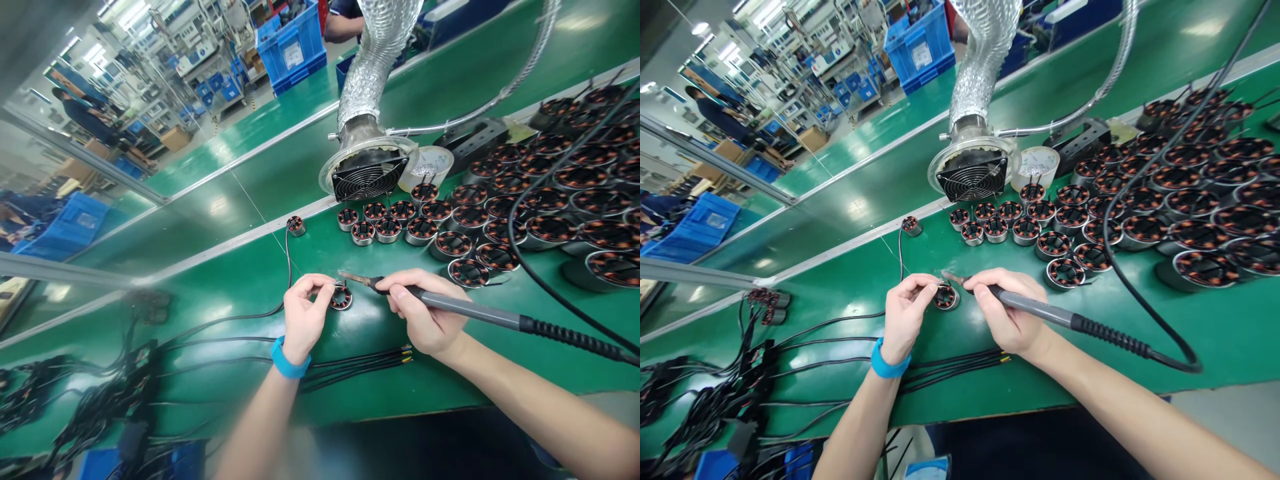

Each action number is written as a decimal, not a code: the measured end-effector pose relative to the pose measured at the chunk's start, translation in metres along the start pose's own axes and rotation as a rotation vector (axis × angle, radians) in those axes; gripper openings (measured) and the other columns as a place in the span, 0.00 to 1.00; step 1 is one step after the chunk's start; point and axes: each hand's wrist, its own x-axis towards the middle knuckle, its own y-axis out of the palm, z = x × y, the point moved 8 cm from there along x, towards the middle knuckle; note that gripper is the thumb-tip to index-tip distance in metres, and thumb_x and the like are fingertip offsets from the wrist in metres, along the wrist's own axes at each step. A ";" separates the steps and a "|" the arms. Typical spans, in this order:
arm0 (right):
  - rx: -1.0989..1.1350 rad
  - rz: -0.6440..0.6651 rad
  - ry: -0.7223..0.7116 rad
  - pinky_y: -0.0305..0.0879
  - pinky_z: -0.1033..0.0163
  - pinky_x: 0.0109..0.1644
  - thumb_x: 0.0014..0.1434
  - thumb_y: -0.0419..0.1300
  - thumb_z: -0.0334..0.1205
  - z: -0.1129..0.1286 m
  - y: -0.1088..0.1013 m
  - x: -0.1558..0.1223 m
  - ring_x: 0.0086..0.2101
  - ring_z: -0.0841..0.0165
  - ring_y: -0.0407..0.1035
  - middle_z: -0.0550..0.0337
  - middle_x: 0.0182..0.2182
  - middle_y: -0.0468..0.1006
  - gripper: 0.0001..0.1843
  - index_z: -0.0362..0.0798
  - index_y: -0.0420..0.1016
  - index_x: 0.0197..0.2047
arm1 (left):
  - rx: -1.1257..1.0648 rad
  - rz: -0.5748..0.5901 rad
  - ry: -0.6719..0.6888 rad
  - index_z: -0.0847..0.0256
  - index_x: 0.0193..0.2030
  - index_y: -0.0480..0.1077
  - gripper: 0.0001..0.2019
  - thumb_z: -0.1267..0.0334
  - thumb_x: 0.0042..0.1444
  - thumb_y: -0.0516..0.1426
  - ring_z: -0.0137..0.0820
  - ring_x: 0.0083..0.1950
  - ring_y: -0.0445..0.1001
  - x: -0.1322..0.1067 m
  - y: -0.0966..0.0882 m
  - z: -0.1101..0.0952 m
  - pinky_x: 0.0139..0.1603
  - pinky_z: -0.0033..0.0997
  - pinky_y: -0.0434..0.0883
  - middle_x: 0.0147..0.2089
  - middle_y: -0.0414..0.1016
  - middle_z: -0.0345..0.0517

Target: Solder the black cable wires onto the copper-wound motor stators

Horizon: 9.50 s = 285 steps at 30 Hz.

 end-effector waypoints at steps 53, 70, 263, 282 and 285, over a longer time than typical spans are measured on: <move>-0.193 0.560 -0.149 0.68 0.50 0.49 0.64 0.53 0.25 -0.009 0.056 -0.007 0.47 0.57 0.65 0.49 0.47 0.69 0.24 0.50 0.59 0.62 | 0.256 0.404 -0.175 0.66 0.30 0.75 0.17 0.50 0.56 0.62 0.27 0.31 0.63 0.029 0.010 -0.011 0.34 0.28 0.60 0.28 0.71 0.41; -0.132 0.549 -0.100 0.67 0.54 0.47 0.59 0.56 0.21 -0.016 0.052 -0.003 0.44 0.59 0.66 0.52 0.45 0.69 0.27 0.48 0.61 0.59 | 0.072 0.529 -0.368 0.66 0.30 0.75 0.18 0.53 0.43 0.71 0.25 0.31 0.67 0.021 0.002 0.004 0.35 0.26 0.63 0.31 0.74 0.43; -0.673 0.298 -0.287 0.74 0.52 0.49 0.66 0.44 0.25 -0.023 0.036 0.016 0.48 0.56 0.71 0.42 0.49 0.72 0.22 0.43 0.68 0.58 | 1.222 -0.011 0.349 0.56 0.58 0.64 0.30 0.45 0.54 0.65 0.39 0.49 0.76 0.070 -0.038 -0.033 0.41 0.32 0.72 0.55 0.68 0.49; -0.730 0.352 -0.404 0.71 0.53 0.46 0.67 0.47 0.27 -0.020 0.052 0.010 0.42 0.57 0.68 0.44 0.44 0.71 0.16 0.42 0.67 0.56 | 0.989 -0.164 0.362 0.58 0.42 0.72 0.05 0.61 0.63 0.59 0.33 0.42 0.74 0.051 -0.059 -0.034 0.44 0.31 0.70 0.41 0.73 0.45; -0.705 0.328 -0.414 0.70 0.55 0.44 0.67 0.50 0.28 -0.022 0.049 0.007 0.41 0.59 0.67 0.47 0.43 0.70 0.16 0.43 0.66 0.57 | 0.906 -0.159 0.337 0.61 0.45 0.75 0.08 0.64 0.64 0.56 0.33 0.42 0.75 0.093 -0.055 -0.037 0.46 0.31 0.70 0.40 0.74 0.47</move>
